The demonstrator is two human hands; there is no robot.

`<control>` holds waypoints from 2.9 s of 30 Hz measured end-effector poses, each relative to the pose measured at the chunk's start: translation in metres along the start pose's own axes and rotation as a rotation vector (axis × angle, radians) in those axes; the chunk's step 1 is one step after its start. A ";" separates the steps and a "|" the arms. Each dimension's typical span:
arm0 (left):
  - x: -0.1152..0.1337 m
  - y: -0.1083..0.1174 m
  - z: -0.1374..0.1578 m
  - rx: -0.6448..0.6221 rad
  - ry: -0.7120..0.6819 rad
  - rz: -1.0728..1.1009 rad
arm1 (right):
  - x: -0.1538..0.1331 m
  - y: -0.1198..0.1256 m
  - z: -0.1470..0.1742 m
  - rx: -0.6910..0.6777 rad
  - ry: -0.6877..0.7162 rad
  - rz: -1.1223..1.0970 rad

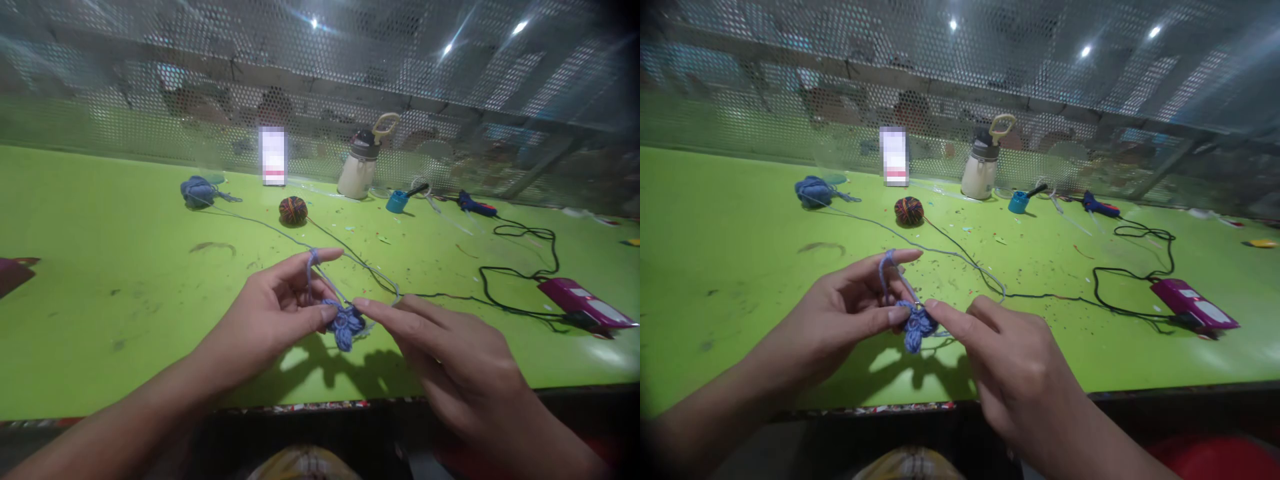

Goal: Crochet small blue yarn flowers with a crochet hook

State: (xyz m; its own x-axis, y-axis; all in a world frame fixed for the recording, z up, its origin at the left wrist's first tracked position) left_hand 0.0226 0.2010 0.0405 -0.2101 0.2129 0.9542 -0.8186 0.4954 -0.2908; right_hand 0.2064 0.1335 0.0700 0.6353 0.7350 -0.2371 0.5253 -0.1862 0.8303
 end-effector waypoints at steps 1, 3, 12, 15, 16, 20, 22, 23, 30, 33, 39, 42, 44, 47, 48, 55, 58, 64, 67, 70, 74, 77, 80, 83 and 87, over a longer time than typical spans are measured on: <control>0.000 0.000 0.000 0.004 0.006 0.003 | 0.001 0.000 0.001 -0.004 -0.002 -0.008; 0.000 -0.001 0.000 0.018 0.015 0.002 | 0.003 -0.002 0.002 -0.010 -0.003 -0.019; 0.003 -0.004 0.000 0.046 0.025 -0.036 | 0.004 -0.003 0.004 -0.016 -0.001 -0.022; 0.003 -0.004 0.000 0.042 0.024 -0.055 | 0.003 -0.001 0.003 -0.036 0.019 0.009; 0.003 -0.004 0.000 0.043 0.026 -0.061 | 0.003 0.000 0.003 -0.044 0.030 0.017; 0.005 -0.005 0.001 0.055 0.026 -0.075 | 0.004 0.000 0.001 -0.065 0.048 0.020; 0.006 -0.006 0.001 0.062 0.032 -0.071 | 0.006 -0.001 0.001 -0.060 0.037 0.002; 0.006 -0.007 0.002 0.062 0.036 -0.066 | 0.006 -0.001 0.002 -0.050 0.033 -0.008; 0.005 -0.005 0.000 0.046 0.052 -0.037 | 0.009 -0.005 0.005 -0.018 -0.010 -0.077; 0.003 -0.004 0.000 0.022 0.042 -0.034 | 0.009 -0.004 0.004 -0.015 -0.029 -0.116; 0.000 -0.003 0.000 -0.023 0.039 -0.030 | 0.009 -0.004 0.004 -0.006 -0.040 -0.135; 0.000 -0.004 0.000 -0.025 0.036 -0.046 | 0.010 -0.005 0.003 0.000 -0.032 -0.137; 0.001 -0.004 0.000 -0.028 0.029 -0.052 | 0.010 -0.005 0.003 0.004 -0.029 -0.134; 0.002 -0.005 0.000 -0.033 0.025 -0.059 | 0.011 -0.005 0.002 0.005 -0.027 -0.137; 0.002 -0.005 0.000 -0.033 0.026 -0.062 | 0.010 -0.005 0.002 0.006 -0.022 -0.139; 0.002 -0.005 -0.001 -0.027 0.033 -0.081 | 0.010 -0.003 0.005 -0.024 -0.021 -0.132; 0.002 -0.005 0.000 -0.022 0.042 -0.086 | 0.012 -0.003 0.005 -0.046 0.013 -0.121; 0.002 -0.005 0.000 -0.005 0.104 -0.062 | 0.011 0.001 0.006 -0.108 0.087 0.022; 0.002 -0.004 0.000 -0.012 0.130 -0.059 | 0.010 0.004 0.004 -0.150 0.136 0.110; 0.002 -0.003 0.000 -0.023 0.130 -0.047 | 0.010 0.006 0.001 -0.178 0.173 0.171; 0.002 -0.002 0.000 -0.044 0.148 -0.024 | 0.012 0.006 0.000 -0.211 0.195 0.231; 0.001 -0.001 0.000 -0.058 0.160 -0.008 | 0.012 0.007 0.000 -0.224 0.203 0.272; 0.001 0.000 -0.001 -0.064 0.163 -0.010 | 0.011 0.008 -0.002 -0.227 0.219 0.296; 0.001 -0.001 -0.001 -0.058 0.159 -0.018 | 0.008 0.009 -0.005 -0.215 0.229 0.299; 0.001 -0.002 -0.001 -0.038 0.152 -0.036 | 0.004 0.009 -0.009 -0.195 0.232 0.319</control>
State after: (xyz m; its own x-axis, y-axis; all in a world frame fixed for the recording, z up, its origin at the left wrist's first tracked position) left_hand 0.0247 0.2011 0.0416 -0.0954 0.3184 0.9431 -0.8029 0.5355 -0.2620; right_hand 0.2088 0.1404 0.0813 0.5925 0.7920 0.1473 0.1926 -0.3169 0.9287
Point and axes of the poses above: each hand's wrist, its own z-axis away from the middle knuckle, its own y-axis out of the back of the hand, x = y × z, the point moved 3 cm from there along -z, towards the middle knuckle, and after that the axes turned 8 degrees about y, right-handed, at the moved point
